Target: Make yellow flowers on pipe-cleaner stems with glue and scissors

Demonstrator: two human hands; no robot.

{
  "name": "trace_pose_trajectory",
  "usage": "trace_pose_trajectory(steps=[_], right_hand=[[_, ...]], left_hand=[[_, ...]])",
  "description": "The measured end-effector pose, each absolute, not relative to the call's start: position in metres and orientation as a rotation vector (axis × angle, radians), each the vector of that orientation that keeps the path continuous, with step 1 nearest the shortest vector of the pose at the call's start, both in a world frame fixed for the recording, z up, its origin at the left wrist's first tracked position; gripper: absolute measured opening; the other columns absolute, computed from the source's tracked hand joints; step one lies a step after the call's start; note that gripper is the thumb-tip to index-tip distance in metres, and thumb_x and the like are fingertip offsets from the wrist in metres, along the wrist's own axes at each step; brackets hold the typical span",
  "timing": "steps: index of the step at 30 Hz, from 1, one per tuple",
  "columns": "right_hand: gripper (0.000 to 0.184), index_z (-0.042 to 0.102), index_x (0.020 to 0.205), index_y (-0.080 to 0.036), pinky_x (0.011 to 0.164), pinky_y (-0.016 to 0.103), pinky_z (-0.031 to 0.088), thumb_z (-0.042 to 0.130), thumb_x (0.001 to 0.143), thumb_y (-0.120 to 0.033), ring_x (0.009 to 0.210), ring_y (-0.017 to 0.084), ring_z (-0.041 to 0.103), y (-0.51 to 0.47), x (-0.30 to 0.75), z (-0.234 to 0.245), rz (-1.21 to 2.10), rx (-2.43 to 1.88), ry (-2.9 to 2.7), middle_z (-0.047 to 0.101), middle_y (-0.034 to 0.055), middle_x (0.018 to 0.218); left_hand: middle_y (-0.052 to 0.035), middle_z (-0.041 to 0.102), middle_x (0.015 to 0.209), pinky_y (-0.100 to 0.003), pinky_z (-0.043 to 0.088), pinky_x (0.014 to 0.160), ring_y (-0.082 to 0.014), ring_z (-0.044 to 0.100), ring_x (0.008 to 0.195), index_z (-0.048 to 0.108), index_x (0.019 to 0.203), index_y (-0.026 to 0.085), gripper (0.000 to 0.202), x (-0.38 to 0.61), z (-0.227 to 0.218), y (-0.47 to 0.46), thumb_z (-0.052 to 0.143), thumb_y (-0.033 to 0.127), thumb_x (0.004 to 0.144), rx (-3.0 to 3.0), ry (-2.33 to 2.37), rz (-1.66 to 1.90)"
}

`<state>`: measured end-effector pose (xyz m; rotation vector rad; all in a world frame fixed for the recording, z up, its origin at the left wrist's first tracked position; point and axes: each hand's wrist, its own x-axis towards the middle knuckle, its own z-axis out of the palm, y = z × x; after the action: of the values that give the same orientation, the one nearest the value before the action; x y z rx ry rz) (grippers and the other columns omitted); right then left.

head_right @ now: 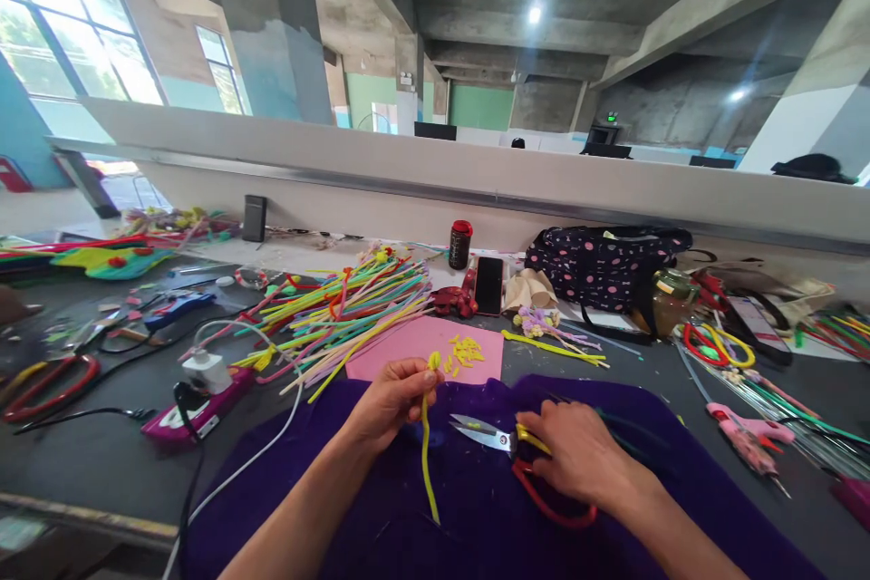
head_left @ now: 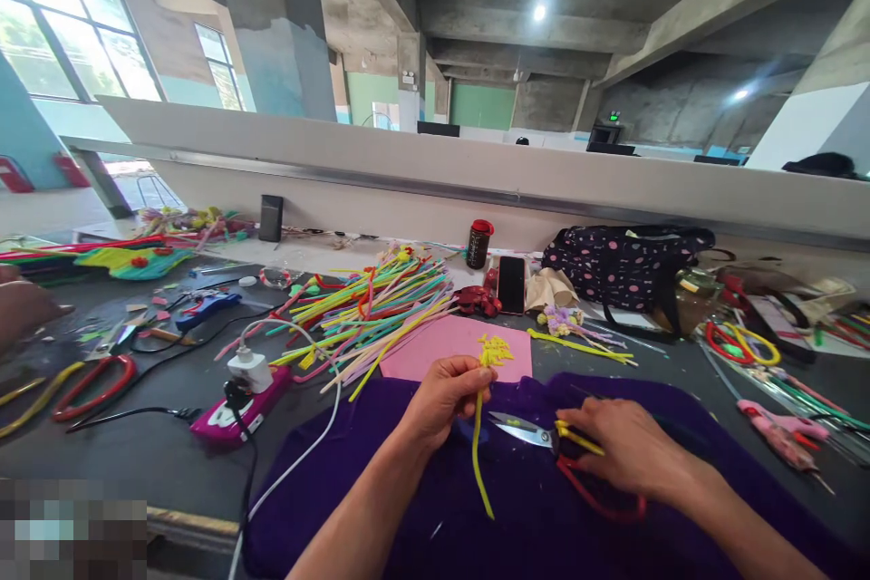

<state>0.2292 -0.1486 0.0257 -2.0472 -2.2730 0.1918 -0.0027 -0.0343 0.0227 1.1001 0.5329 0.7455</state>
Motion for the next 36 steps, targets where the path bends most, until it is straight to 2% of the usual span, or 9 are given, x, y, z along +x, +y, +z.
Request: trace_pose_trajectory(steps=[2,5,7,11,18,28,36], right_hand=[[0.020,0.064,0.092,-0.022,0.067,0.028,0.042,0.053,0.075,-0.024,0.074,0.019,0.059,-0.139,0.217,0.044,0.228,-1.824,-2.111,0.063,0.0054,0.081],[0.017,0.063,0.080,-0.019,0.059,0.025,0.043,0.050,0.079,-0.030,0.063,0.015,0.056,-0.119,0.189,0.057,0.346,-1.519,-1.721,0.060,0.0024,0.070],[0.017,0.061,0.082,-0.018,0.050,0.023,0.042,0.054,0.077,-0.033,0.056,0.014,0.054,-0.106,0.168,0.056,0.500,-1.379,-1.513,0.058,0.0005,0.063],[0.022,0.059,0.086,-0.017,0.045,0.019,0.041,0.060,0.073,-0.034,0.054,0.011,0.053,-0.091,0.138,0.045,0.677,-1.200,-1.327,0.058,-0.0004,0.066],[0.015,0.061,0.083,-0.017,0.040,0.017,0.036,0.062,0.074,-0.029,0.044,0.007,0.046,-0.089,0.135,0.030,0.712,-1.131,-1.251,0.055,-0.0034,0.056],[0.009,0.061,0.076,-0.016,0.043,0.019,0.036,0.058,0.076,-0.025,0.046,0.008,0.047,-0.092,0.142,0.025,0.605,-1.144,-1.303,0.053,-0.0028,0.060],[0.011,0.059,0.075,-0.016,0.044,0.019,0.035,0.057,0.078,-0.026,0.045,0.008,0.046,-0.089,0.142,0.021,0.622,-1.161,-1.334,0.050,-0.0040,0.056]], left_hand=[[0.0009,0.056,0.049,-0.015,0.023,0.034,-0.0020,0.037,0.033,0.056,0.059,0.012,0.022,-0.003,0.023,-0.035,0.067,0.030,0.064,1.126,0.530,0.754],[0.0021,0.053,0.048,-0.016,0.026,0.036,-0.0027,0.038,0.034,0.056,0.057,0.012,0.022,-0.003,0.024,-0.036,0.066,0.030,0.064,1.197,0.555,0.832],[0.0024,0.052,0.048,-0.017,0.028,0.037,-0.0039,0.039,0.037,0.057,0.058,0.012,0.022,-0.003,0.024,-0.036,0.064,0.031,0.066,1.257,0.576,0.907],[0.0032,0.049,0.046,-0.019,0.030,0.039,-0.0059,0.041,0.038,0.058,0.061,0.013,0.022,-0.004,0.023,-0.036,0.061,0.033,0.069,1.373,0.620,0.991],[0.0037,0.048,0.046,-0.019,0.030,0.042,-0.0069,0.041,0.042,0.060,0.064,0.014,0.020,0.000,0.020,-0.040,0.060,0.033,0.068,1.582,0.748,1.081],[0.0003,0.060,0.060,-0.018,0.036,0.049,-0.0098,0.051,0.055,0.065,0.068,0.016,0.017,0.003,0.019,-0.042,0.057,0.030,0.071,1.841,0.811,1.130],[-0.0003,0.063,0.067,-0.020,0.040,0.058,-0.0106,0.055,0.061,0.065,0.071,0.018,0.015,0.003,0.019,-0.041,0.053,0.027,0.075,1.975,0.805,1.157]])
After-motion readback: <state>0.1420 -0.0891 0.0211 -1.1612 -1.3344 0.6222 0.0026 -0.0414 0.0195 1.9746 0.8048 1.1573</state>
